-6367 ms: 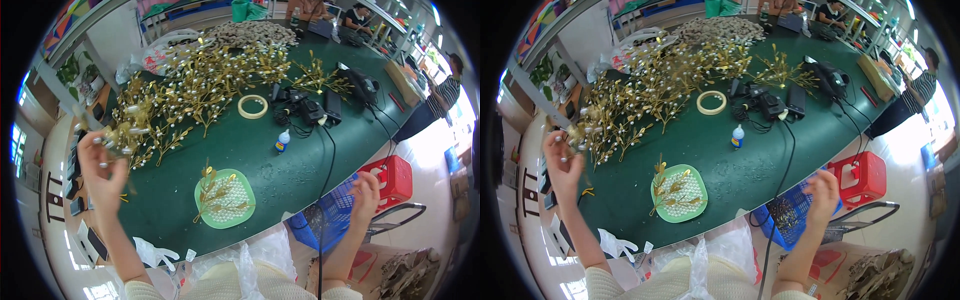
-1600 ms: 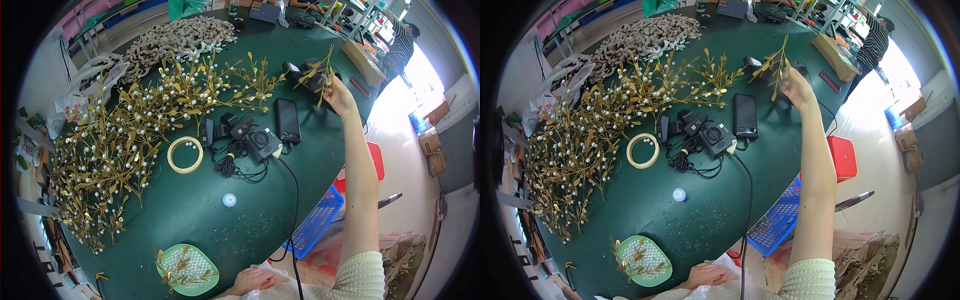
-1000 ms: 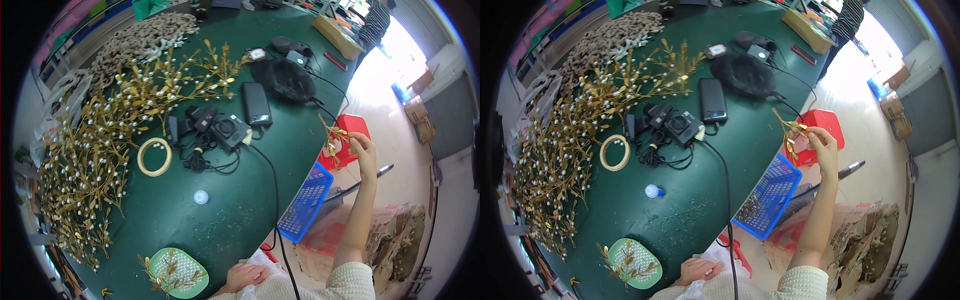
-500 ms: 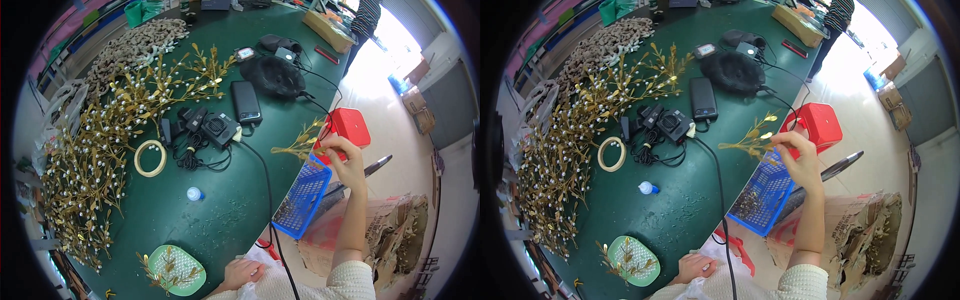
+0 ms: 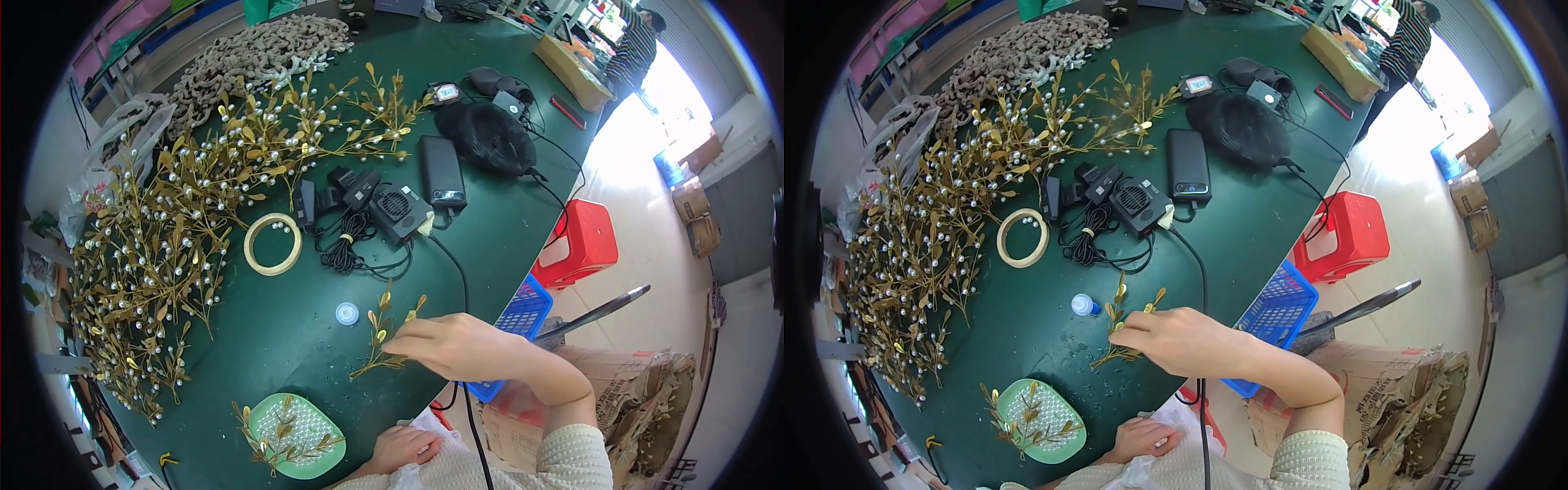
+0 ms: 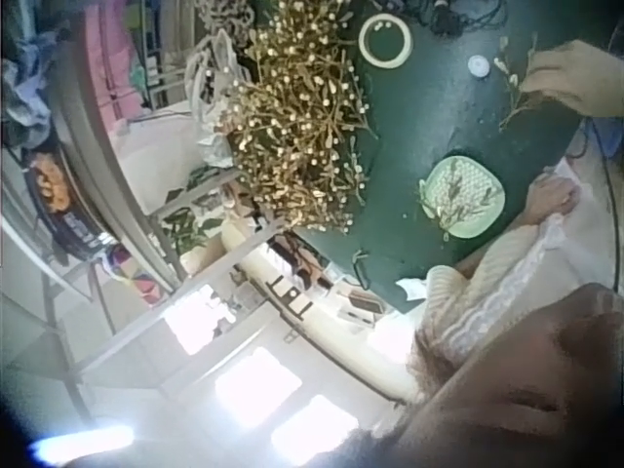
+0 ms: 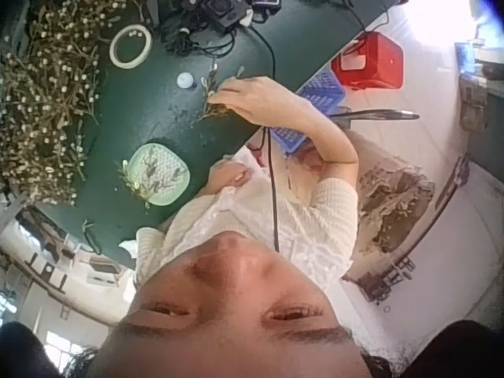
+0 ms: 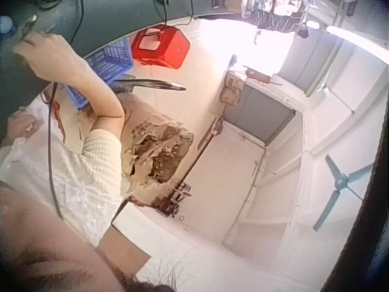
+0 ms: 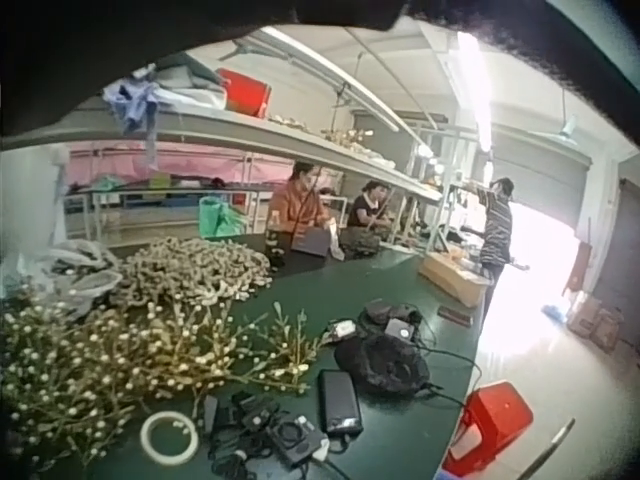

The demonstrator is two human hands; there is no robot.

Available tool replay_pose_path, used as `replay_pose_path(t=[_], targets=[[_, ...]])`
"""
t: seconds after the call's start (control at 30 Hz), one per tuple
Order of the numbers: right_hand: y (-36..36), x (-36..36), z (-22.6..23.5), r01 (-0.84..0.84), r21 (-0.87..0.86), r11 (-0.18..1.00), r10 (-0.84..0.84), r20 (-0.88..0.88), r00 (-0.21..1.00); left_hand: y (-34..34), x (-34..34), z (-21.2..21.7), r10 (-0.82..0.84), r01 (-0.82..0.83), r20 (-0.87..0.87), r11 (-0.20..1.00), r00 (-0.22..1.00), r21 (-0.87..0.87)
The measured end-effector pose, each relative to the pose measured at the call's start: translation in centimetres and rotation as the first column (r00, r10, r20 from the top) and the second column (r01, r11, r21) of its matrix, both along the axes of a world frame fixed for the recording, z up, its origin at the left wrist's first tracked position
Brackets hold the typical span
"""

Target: The person picks up decorative branches, attaches pearls to them by hand, and places the finished pieces into a blue basket.

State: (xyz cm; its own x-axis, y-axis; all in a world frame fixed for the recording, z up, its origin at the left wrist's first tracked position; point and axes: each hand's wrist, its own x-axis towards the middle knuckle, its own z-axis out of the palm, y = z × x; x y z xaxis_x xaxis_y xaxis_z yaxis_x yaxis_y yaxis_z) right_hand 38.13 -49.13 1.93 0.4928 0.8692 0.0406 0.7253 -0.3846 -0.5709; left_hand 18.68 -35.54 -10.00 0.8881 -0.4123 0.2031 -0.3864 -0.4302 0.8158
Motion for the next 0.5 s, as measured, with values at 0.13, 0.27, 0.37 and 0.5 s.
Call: replay_pose_path(t=[0.13, 0.27, 0.37, 0.5], targets=[[1.1, 3.8, 1.9, 0.050, -0.026, 0.998, -0.045, 0.144, 0.989, 0.2, -0.1, 0.0, 0.007, -0.007, 0.004, 1.000, 1.000, 0.024], [1.5, 12.8, 1.6, 0.380, 0.280, 0.882, -0.402, 0.024, 0.915, 0.1, -0.2, -0.4, 0.013, -0.013, 0.018, 1.000, 1.000, 0.000], [2.6, 18.8, 0.0, 0.455, 0.252, 0.854, -0.517, 0.316, 0.796, 0.3, -0.1, -0.3, -0.023, 0.022, -0.040, 1.000, 0.999, -0.018], [6.9, 22.0, -2.0, 0.305, 0.196, 0.932, -0.362, 0.424, 0.830, 0.5, -0.1, -0.3, -0.011, 0.008, -0.057, 0.999, 0.998, -0.044]])
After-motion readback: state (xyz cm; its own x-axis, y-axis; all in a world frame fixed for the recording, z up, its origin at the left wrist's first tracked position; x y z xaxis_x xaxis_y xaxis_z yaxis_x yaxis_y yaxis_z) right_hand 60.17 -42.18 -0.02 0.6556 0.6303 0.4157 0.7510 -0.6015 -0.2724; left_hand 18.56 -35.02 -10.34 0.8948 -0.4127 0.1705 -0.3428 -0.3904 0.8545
